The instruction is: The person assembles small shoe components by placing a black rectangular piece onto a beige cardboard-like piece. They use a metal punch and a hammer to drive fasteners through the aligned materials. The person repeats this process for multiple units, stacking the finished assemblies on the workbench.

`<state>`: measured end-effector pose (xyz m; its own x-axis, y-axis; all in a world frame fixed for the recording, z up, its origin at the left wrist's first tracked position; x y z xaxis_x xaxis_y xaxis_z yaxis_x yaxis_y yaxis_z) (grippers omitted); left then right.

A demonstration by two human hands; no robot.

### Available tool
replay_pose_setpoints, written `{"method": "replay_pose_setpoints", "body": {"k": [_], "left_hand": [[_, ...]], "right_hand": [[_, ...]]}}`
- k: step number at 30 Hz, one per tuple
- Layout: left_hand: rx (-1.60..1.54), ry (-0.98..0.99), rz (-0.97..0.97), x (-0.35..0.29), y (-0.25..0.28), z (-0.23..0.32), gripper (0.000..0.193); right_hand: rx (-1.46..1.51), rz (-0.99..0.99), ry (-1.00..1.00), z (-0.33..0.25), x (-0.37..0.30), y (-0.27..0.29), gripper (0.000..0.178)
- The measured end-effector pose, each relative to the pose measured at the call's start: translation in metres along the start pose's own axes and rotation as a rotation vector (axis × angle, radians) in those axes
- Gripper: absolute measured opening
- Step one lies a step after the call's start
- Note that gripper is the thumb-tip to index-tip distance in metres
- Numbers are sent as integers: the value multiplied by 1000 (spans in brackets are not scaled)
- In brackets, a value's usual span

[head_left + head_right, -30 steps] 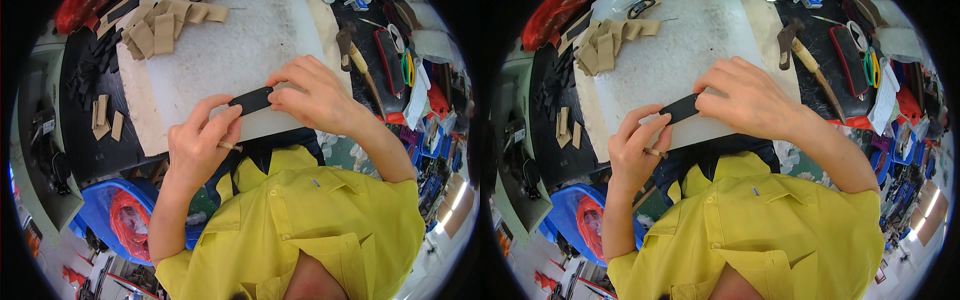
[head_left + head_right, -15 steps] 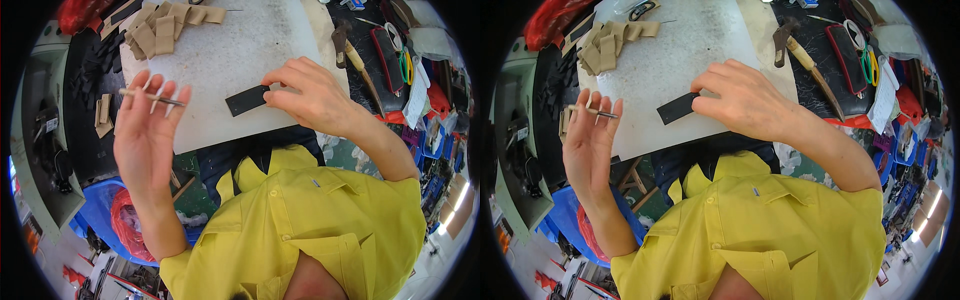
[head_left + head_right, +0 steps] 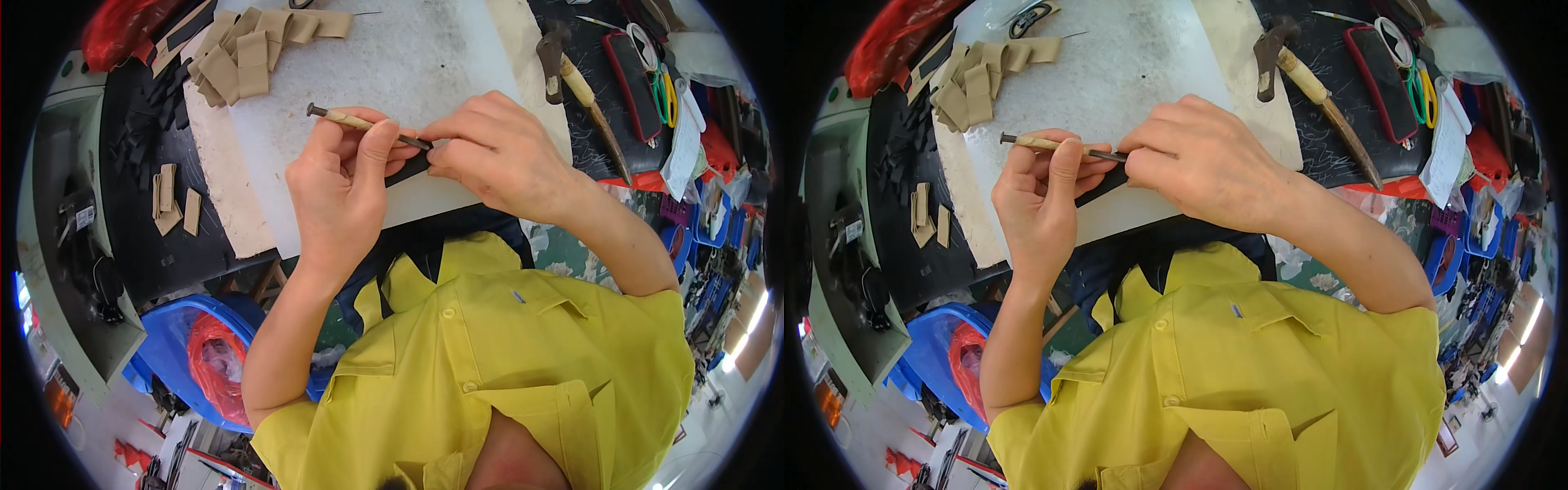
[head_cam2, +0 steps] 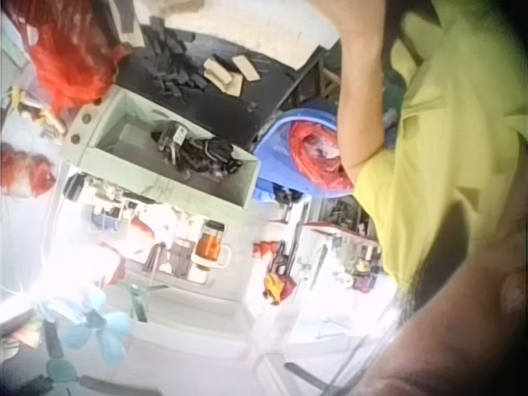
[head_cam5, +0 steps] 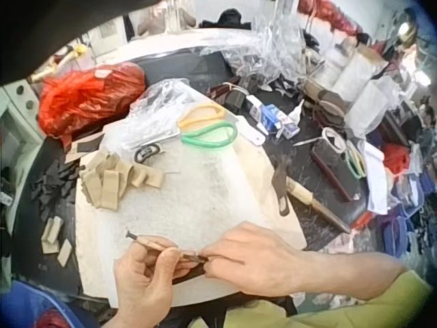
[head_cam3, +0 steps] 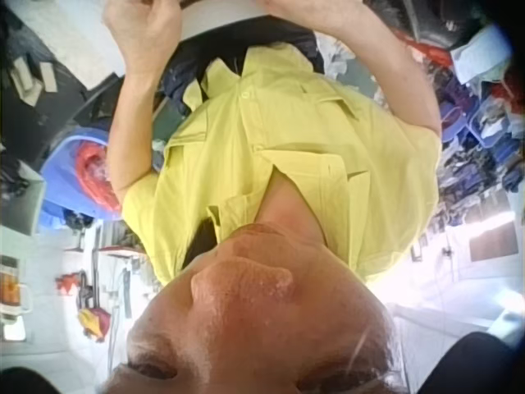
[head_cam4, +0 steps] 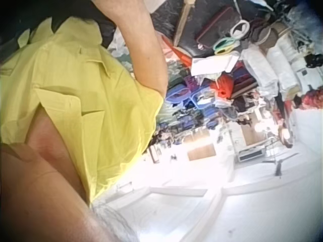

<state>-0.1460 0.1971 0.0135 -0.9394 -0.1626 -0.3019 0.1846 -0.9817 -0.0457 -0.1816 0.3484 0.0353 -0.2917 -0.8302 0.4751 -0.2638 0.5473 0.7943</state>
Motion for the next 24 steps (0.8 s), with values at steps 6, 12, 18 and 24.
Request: {"method": "replay_pose_setpoints", "body": {"k": [6, 12, 18, 24], "left_hand": [[195, -140, -42, -4, 1, 0, 11], [285, -202, -72, -3, -1, 3, 10], [433, -392, -5, -5, -7, 7, 10], [604, -579, 62, -13, -10, 13, 15]], "right_hand": [[3, 58, -51, 1, 0, 1, 21], [2, 52, -52, 1, 0, 1, 20], [-15, 45, -68, 0, -1, 4, 19], [-80, 297, -446, 35, -31, 80, 21]]}}
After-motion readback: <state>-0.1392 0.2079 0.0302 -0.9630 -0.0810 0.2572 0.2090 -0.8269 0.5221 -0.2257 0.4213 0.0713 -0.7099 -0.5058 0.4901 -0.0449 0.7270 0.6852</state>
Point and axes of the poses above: each hand's wrist, its own x-axis towards the middle knuckle, its own y-axis out of the back of the hand, z = x × y, the point moved 6 cm from there along x, towards the middle knuckle, and after that the axes turned 10 degrees about y, right-handed, at the moved point
